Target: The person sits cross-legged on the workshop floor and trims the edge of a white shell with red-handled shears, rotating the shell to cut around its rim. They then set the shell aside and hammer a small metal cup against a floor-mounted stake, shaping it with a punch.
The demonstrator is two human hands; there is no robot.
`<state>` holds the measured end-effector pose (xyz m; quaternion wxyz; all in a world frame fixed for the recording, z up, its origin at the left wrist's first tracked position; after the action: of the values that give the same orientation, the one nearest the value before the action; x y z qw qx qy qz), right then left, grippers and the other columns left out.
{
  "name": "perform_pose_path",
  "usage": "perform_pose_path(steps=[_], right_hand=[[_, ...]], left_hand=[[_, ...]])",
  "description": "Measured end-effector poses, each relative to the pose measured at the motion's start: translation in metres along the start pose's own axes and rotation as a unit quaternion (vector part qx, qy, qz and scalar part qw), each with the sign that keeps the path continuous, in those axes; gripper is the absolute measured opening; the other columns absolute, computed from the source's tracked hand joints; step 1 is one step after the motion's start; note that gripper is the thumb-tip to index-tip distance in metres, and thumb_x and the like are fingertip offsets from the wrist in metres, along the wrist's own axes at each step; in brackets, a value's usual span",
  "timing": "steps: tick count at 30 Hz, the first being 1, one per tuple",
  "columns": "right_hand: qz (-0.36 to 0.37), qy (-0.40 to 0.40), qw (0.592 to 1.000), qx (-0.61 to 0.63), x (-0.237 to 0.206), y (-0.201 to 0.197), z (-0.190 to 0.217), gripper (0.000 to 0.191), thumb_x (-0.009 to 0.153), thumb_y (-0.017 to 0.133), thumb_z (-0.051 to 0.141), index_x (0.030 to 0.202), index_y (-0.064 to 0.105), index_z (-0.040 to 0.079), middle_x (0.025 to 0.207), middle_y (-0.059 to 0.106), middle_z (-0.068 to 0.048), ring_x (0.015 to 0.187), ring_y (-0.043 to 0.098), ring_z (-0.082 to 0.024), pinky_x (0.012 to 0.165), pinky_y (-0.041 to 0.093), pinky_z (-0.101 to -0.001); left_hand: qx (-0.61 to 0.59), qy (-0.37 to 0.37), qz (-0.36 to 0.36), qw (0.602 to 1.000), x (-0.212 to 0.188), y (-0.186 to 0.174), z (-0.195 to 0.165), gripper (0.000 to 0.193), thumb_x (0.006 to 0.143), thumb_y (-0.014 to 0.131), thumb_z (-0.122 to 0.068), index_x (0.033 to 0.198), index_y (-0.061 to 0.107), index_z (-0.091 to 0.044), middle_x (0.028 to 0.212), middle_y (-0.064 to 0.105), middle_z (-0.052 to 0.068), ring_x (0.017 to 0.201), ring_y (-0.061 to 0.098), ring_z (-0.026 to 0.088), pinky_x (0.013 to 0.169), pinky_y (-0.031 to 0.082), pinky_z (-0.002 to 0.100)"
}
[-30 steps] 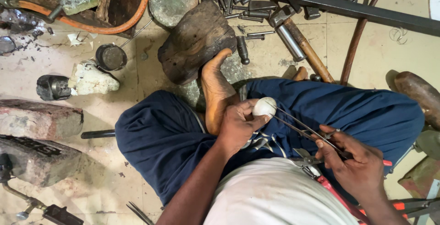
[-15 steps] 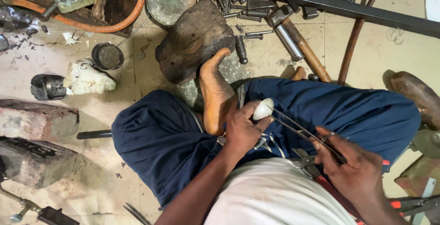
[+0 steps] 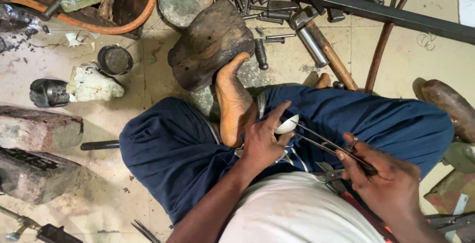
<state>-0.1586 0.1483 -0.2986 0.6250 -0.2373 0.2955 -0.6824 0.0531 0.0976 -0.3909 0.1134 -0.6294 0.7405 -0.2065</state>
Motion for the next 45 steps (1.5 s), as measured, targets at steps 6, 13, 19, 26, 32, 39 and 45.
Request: perform_pose_path(steps=[6, 13, 19, 26, 32, 39, 45], right_hand=[[0.015, -0.108, 0.992, -0.069, 0.005, 0.001, 0.022, 0.031, 0.084, 0.078, 0.006, 0.112, 0.073, -0.007, 0.101, 0.077, -0.014, 0.071, 0.075, -0.012, 0.062, 0.06, -0.0238], [0.01, 0.014, 1.0, -0.025, 0.008, 0.002, 0.0, 0.033, 0.086, 0.079, 0.005, 0.118, 0.075, -0.001, 0.086, 0.079, -0.011, 0.063, 0.075, -0.014, 0.057, 0.06, -0.0264], [0.002, -0.147, 0.981, -0.126, -0.004, 0.006, 0.041, 0.032, 0.084, 0.079, 0.007, 0.113, 0.073, -0.003, 0.101, 0.077, -0.013, 0.076, 0.075, -0.017, 0.067, 0.059, -0.0273], [0.096, -0.344, 0.881, -0.309, -0.022, 0.031, 0.07, 0.013, 0.082, 0.074, 0.008, 0.091, 0.073, -0.001, 0.118, 0.076, -0.011, 0.087, 0.073, -0.019, 0.069, 0.059, -0.0325], [0.039, -0.154, 0.962, -0.222, -0.009, 0.015, 0.044, 0.025, 0.084, 0.081, 0.011, 0.107, 0.076, 0.002, 0.099, 0.077, -0.01, 0.068, 0.072, -0.016, 0.061, 0.058, -0.0297], [-0.013, -0.147, 0.982, -0.121, -0.005, 0.005, 0.046, 0.035, 0.085, 0.079, 0.007, 0.118, 0.073, 0.003, 0.1, 0.076, -0.015, 0.075, 0.074, -0.018, 0.064, 0.057, -0.0292], [0.014, -0.085, 0.989, -0.123, -0.001, 0.008, 0.036, 0.037, 0.083, 0.079, 0.008, 0.119, 0.074, 0.004, 0.088, 0.076, -0.012, 0.065, 0.073, -0.014, 0.057, 0.056, -0.0269]], left_hand=[[-0.025, -0.061, 0.035, 0.997, -0.003, 0.006, 0.012, 0.078, 0.079, 0.085, -0.013, 0.15, 0.053, -0.019, 0.083, 0.071, 0.009, 0.07, 0.072, 0.025, 0.075, 0.056, 0.037], [-0.016, -0.018, 0.013, 1.0, -0.001, 0.003, 0.003, 0.079, 0.078, 0.084, -0.009, 0.149, 0.052, -0.019, 0.08, 0.073, 0.011, 0.063, 0.07, 0.025, 0.065, 0.056, 0.037], [-0.014, -0.026, 0.018, 0.999, -0.001, 0.004, 0.005, 0.081, 0.078, 0.083, -0.008, 0.151, 0.05, -0.019, 0.075, 0.07, 0.013, 0.063, 0.069, 0.028, 0.062, 0.054, 0.04], [0.014, -0.009, 0.002, 1.0, -0.003, 0.002, 0.003, 0.084, 0.074, 0.072, 0.002, 0.152, 0.05, -0.02, 0.069, 0.067, 0.014, 0.063, 0.067, 0.032, 0.061, 0.053, 0.043], [0.008, -0.003, 0.003, 1.0, -0.004, 0.002, 0.002, 0.082, 0.077, 0.078, -0.003, 0.152, 0.049, -0.02, 0.07, 0.067, 0.013, 0.064, 0.068, 0.031, 0.061, 0.053, 0.042], [-0.017, -0.03, 0.002, 0.999, -0.003, 0.003, 0.007, 0.083, 0.078, 0.083, -0.008, 0.152, 0.047, -0.019, 0.074, 0.069, 0.012, 0.065, 0.07, 0.03, 0.062, 0.055, 0.041], [-0.021, -0.036, -0.007, 0.999, -0.006, 0.002, 0.009, 0.084, 0.076, 0.085, -0.008, 0.151, 0.05, -0.021, 0.072, 0.069, 0.012, 0.06, 0.068, 0.029, 0.06, 0.054, 0.041]])
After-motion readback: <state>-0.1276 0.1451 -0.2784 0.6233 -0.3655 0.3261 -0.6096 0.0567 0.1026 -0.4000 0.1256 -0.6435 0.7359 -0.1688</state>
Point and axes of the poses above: each hand's wrist, its own x-axis towards the middle knuckle, its own y-axis out of the palm, z = x × y, the point moved 9 cm from there along x, towards the middle knuckle
